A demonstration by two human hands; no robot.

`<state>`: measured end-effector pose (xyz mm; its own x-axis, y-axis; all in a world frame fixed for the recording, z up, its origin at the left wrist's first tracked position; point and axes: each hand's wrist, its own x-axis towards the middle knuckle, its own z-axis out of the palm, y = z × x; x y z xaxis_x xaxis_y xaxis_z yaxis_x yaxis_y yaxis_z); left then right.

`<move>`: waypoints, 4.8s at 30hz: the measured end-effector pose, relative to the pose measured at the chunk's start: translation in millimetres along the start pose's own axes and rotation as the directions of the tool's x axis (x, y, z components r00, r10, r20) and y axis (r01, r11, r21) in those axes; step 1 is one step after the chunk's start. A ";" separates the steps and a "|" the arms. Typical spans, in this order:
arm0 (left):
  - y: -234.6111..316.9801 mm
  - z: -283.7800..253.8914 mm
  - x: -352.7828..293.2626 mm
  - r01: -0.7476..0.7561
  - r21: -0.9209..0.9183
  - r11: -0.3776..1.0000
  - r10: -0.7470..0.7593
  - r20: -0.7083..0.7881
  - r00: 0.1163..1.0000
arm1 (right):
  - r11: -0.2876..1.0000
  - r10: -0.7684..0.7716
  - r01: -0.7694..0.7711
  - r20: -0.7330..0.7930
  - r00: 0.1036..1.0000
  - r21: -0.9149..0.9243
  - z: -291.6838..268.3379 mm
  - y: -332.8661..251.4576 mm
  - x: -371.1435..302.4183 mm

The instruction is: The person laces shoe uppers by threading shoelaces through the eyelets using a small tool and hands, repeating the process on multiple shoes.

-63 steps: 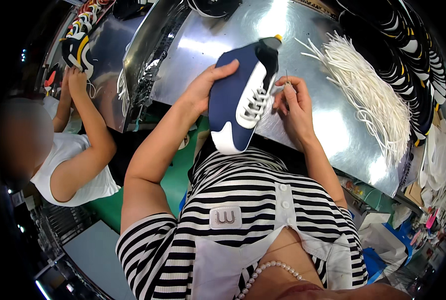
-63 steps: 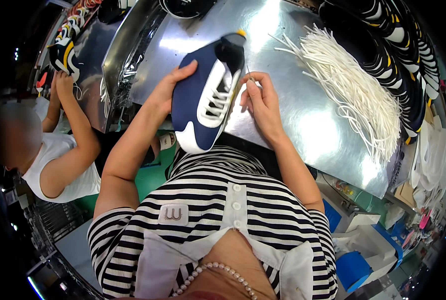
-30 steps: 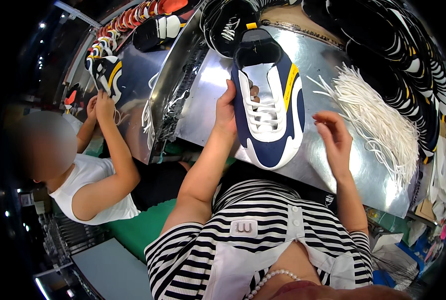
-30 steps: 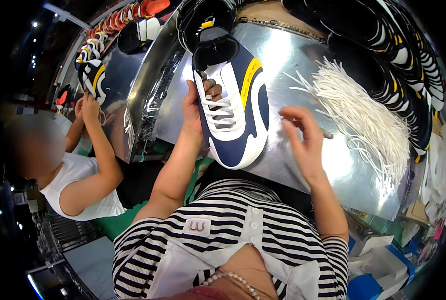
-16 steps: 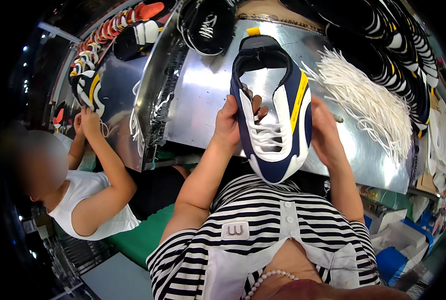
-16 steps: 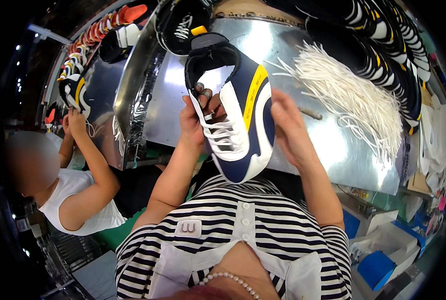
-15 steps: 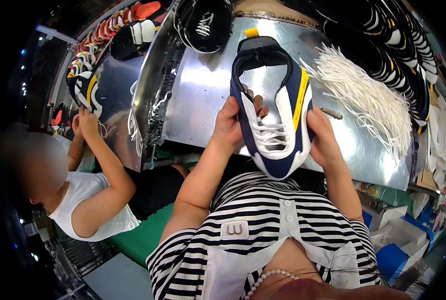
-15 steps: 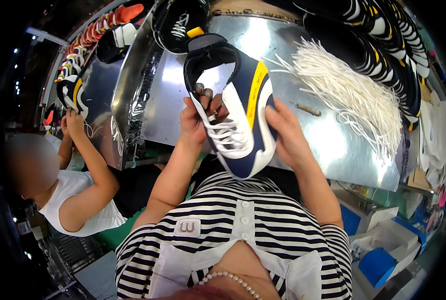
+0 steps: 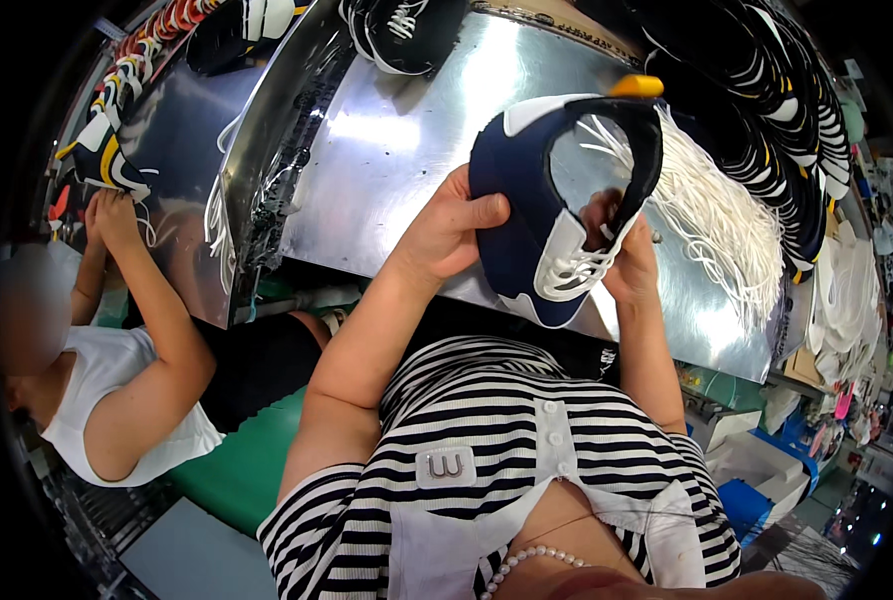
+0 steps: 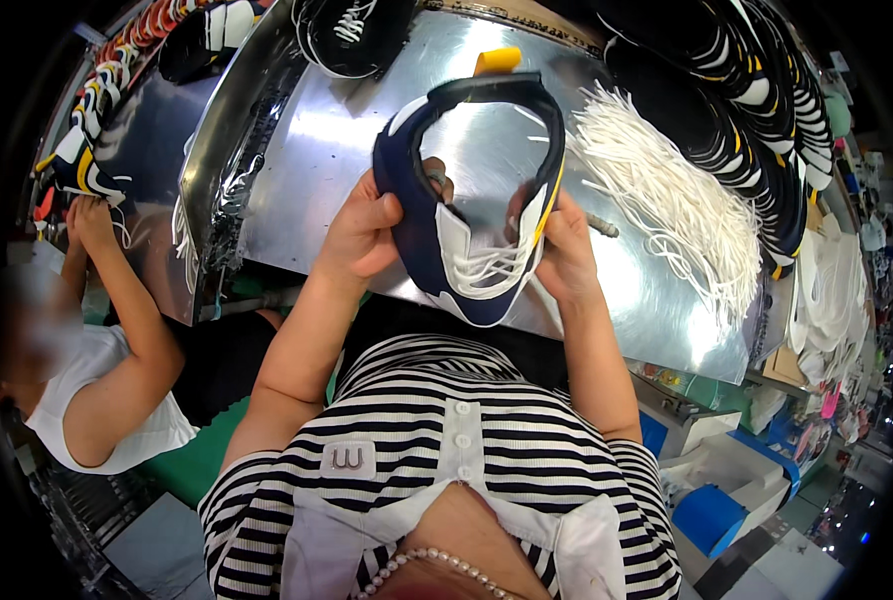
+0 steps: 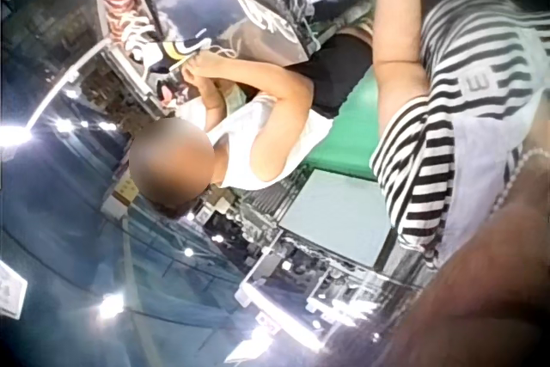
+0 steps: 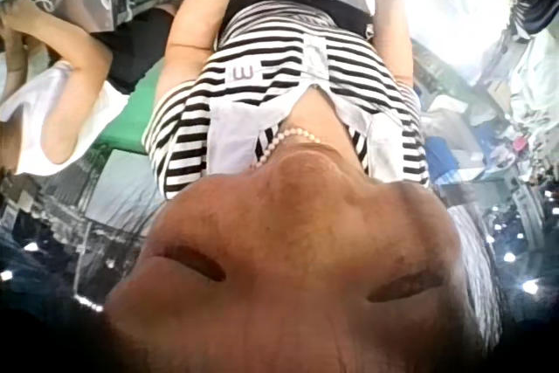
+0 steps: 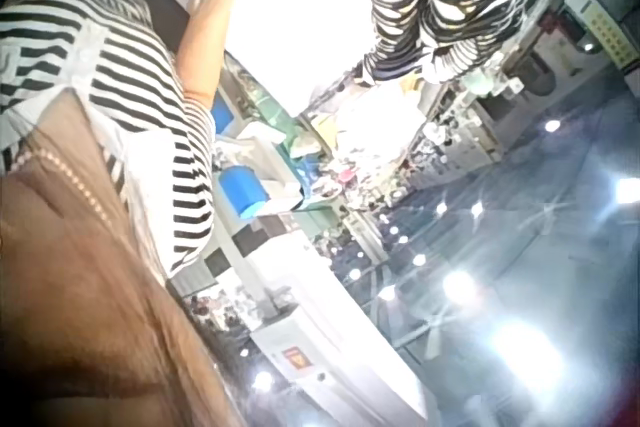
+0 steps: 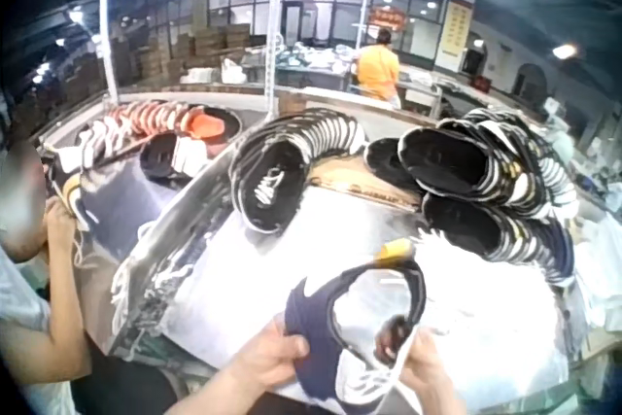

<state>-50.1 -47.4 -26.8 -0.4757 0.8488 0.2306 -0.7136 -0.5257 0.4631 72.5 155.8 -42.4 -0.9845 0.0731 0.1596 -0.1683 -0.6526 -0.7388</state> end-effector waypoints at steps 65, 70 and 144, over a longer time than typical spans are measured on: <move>-47.8 12.3 22.9 0.359 -0.075 0.930 -0.366 -0.260 0.893 | 0.080 -0.100 -0.066 -0.073 0.992 -0.995 33.1 -77.3 -15.8; -58.5 -10.3 23.3 0.265 -0.413 0.871 -0.325 -0.080 0.942 | 0.020 -0.429 0.125 0.104 0.897 -0.992 44.8 -108.4 -38.4; -26.2 87.9 11.5 -0.369 0.793 -0.485 -0.111 0.363 0.925 | 0.997 0.023 0.014 -0.497 0.868 0.071 39.1 -6.6 -72.9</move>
<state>8.4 -19.0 38.8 -0.1746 0.8639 0.4724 0.9294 -0.0139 0.3689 147.3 125.3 -23.5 -0.8829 0.4232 -0.2036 -0.1783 -0.7031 -0.6884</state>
